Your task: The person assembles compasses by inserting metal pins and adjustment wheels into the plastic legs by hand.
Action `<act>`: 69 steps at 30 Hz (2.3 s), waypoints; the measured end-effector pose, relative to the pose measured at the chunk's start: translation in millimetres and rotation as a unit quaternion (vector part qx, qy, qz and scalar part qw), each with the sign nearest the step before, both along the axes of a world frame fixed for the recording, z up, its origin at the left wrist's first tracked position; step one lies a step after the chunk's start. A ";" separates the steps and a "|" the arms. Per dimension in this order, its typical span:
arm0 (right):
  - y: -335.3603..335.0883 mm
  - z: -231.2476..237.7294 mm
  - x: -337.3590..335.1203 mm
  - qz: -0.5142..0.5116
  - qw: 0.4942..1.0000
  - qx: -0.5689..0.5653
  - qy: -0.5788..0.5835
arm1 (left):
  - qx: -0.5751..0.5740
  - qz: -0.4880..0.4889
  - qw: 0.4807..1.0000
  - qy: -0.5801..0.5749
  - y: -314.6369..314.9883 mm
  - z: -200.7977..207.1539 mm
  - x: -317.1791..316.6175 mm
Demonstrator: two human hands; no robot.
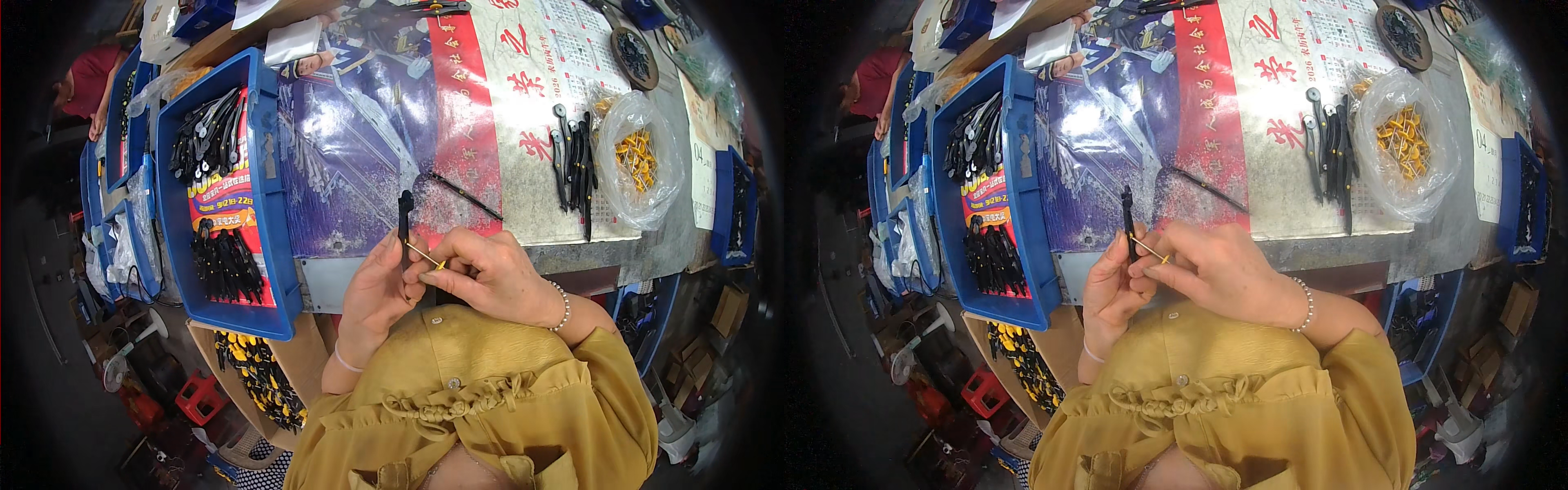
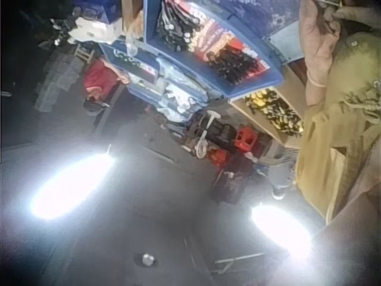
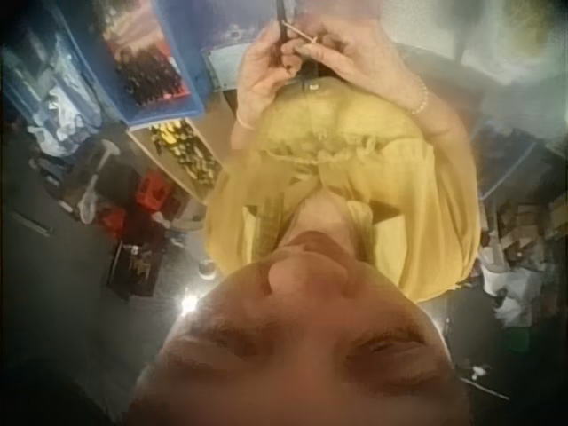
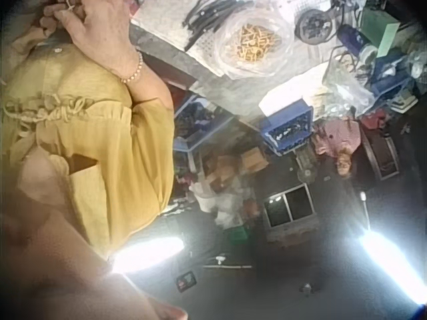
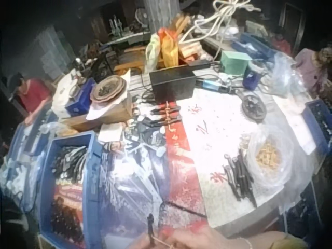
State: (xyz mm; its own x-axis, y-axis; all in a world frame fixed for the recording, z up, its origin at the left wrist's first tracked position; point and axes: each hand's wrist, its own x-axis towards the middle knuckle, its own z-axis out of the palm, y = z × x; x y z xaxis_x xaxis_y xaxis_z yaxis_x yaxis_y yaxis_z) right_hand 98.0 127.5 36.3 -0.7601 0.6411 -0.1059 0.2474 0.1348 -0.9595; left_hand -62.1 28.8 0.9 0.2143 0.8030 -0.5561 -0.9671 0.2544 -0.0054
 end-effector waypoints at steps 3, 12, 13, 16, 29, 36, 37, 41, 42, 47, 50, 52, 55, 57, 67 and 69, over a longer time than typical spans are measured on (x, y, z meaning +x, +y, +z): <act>-0.6 -3.7 3.0 0.023 1.000 -0.005 0.001 | 0.038 -0.011 0.999 0.034 0.2 -3.5 0.0; -4.0 -13.6 6.3 0.024 0.999 -0.019 0.011 | 0.038 -0.005 0.993 0.115 4.1 1.2 7.4; -2.7 -12.9 6.3 0.027 0.999 -0.020 0.011 | 0.048 -0.022 0.982 0.179 2.9 2.8 6.9; 1.1 -11.7 9.2 0.068 0.998 0.006 0.004 | 0.037 -0.055 0.949 0.308 2.9 13.7 9.1; -7.3 -34.1 14.7 0.017 0.997 0.078 0.004 | 0.145 -0.147 0.734 0.646 -0.6 30.5 30.7; -14.6 -45.5 13.1 -0.038 0.995 0.067 -0.057 | 0.154 -0.143 0.685 0.698 0.8 32.0 33.6; -13.6 -44.9 12.7 -0.038 0.995 0.068 -0.057 | 0.155 -0.136 0.680 0.704 0.2 32.4 33.0; -14.1 -47.5 10.7 -0.032 0.993 -0.116 0.018 | 0.145 -0.108 0.668 0.722 -1.2 34.5 33.9; -15.3 -49.2 10.3 -0.040 0.983 -0.165 0.066 | 0.144 -0.108 0.668 0.722 -0.7 34.2 33.6; -15.2 -45.0 14.1 -0.062 0.978 -0.200 -0.010 | 0.163 -0.121 0.647 0.735 2.8 36.7 37.2; -15.2 -47.9 9.3 -0.090 0.967 -0.240 0.000 | 0.150 -0.122 0.650 0.735 3.4 37.6 37.3; -16.3 -49.7 6.7 -0.087 0.968 -0.232 0.028 | 0.146 -0.119 0.653 0.733 2.8 38.5 38.2; -14.8 -47.7 6.5 -0.061 0.970 -0.231 0.034 | 0.145 -0.107 0.642 0.745 2.1 39.8 36.3; -12.7 -46.3 8.5 -0.038 0.975 -0.210 0.056 | 0.148 -0.100 0.628 0.757 2.3 39.1 35.3; -13.1 -49.1 14.4 -0.027 0.970 -0.242 0.015 | 0.174 -0.106 0.587 0.784 3.3 37.8 36.2; -11.7 -48.6 10.6 -0.032 0.951 -0.299 0.071 | 0.172 -0.111 0.572 0.794 2.9 39.7 34.3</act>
